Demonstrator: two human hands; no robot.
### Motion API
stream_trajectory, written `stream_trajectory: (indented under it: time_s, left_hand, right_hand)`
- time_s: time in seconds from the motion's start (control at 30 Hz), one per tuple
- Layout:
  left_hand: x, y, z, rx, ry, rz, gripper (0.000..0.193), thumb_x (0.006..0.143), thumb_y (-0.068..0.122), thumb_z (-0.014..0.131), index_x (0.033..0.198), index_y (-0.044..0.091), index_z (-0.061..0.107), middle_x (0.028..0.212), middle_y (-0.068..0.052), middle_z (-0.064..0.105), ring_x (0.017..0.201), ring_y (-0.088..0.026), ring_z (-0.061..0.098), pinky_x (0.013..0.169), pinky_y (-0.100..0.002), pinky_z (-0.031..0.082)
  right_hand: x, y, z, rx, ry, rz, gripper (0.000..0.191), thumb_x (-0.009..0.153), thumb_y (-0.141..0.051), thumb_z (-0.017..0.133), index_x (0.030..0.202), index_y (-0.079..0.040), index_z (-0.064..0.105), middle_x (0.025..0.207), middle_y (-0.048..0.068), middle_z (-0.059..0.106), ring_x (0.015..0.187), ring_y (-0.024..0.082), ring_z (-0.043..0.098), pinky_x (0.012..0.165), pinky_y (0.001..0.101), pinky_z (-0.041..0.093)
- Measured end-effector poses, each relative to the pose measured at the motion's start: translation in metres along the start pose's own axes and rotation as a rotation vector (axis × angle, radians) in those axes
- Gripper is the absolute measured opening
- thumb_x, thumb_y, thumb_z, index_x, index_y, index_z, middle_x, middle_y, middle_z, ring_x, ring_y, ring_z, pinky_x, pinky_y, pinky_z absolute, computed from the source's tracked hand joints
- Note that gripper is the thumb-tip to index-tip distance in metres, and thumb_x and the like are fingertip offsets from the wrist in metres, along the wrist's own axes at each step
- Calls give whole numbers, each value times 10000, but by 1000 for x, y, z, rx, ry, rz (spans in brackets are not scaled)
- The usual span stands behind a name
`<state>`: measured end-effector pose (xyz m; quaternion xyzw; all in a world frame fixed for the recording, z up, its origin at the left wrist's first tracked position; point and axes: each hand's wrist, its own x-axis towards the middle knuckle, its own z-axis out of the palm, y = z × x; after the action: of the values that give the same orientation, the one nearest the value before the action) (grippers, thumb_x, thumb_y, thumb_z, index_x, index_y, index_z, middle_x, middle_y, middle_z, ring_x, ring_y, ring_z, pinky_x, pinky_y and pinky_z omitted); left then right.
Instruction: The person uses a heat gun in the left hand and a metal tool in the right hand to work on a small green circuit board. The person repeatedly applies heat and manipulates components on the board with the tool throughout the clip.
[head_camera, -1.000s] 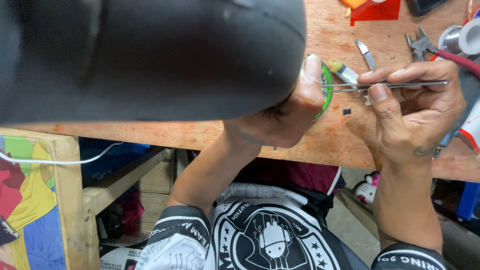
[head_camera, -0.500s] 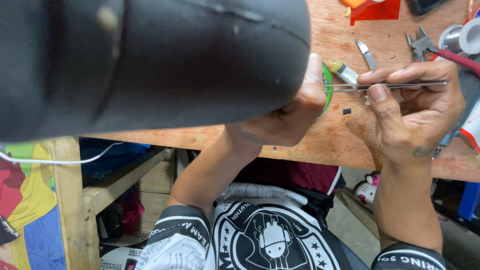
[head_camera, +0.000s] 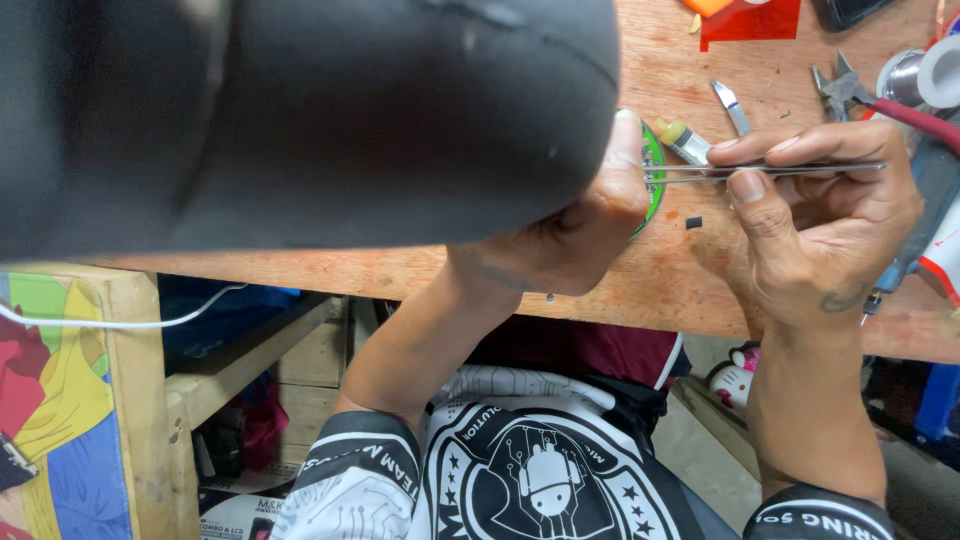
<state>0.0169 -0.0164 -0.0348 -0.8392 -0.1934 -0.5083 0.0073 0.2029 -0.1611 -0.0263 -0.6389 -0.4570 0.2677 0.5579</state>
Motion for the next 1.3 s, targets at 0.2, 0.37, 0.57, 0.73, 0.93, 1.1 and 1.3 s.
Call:
stream_trajectory:
  time_s: [0.2,0.37,0.57,0.73,0.93,1.1,1.3]
  left_hand:
    - [0,-4,1,9,5,-10,35,932,-37,672,951,-11,687,894,-11,640,798,-121,627,747,-256,505]
    - [-4,-4,-6,14,2,-14,39,927,-39,676,950,-10,687,893,-13,641,798,-123,629,748,-258,505]
    - [2,1,4,8,6,4,45,920,-42,679,948,-8,687,893,-15,642,798,-127,631,748,-260,505]
    - [0,-3,-2,23,9,-4,50,915,-44,683,947,-6,687,892,-16,643,798,-129,632,749,-262,504]
    - [-2,-2,-4,24,5,6,56,908,-46,686,946,-4,686,891,-18,644,798,-132,634,749,-264,504]
    - [0,-1,0,21,5,14,62,903,-48,690,945,-2,686,891,-20,645,797,-135,636,749,-265,504]
    - [-1,-2,-5,31,5,8,69,896,-51,693,943,-1,686,890,-22,646,797,-138,638,750,-267,504]
  right_hand:
    - [-1,4,-3,-13,11,4,253,1124,55,714,1183,-21,480,1093,192,705,990,156,696,825,189,549]
    - [-1,4,-2,-3,5,-11,260,1136,65,721,1182,-24,481,1111,193,705,1021,166,706,905,208,597]
    - [1,2,-3,-37,-16,-20,259,1140,62,720,1179,-23,479,1122,201,709,1040,176,709,915,212,600]
    - [0,3,-3,-11,-15,2,259,1143,61,722,1179,-23,479,1122,203,713,1033,172,705,896,205,590]
    - [2,1,-1,3,-14,4,262,1132,58,716,1173,-29,473,1128,202,719,1040,170,715,899,205,590]
    - [3,-4,2,-17,-19,-3,261,1127,63,715,1167,-27,474,1115,199,712,1077,187,743,915,216,601]
    - [3,-6,5,6,-12,1,255,1124,65,716,1159,-26,480,1105,185,701,1091,199,747,947,237,611]
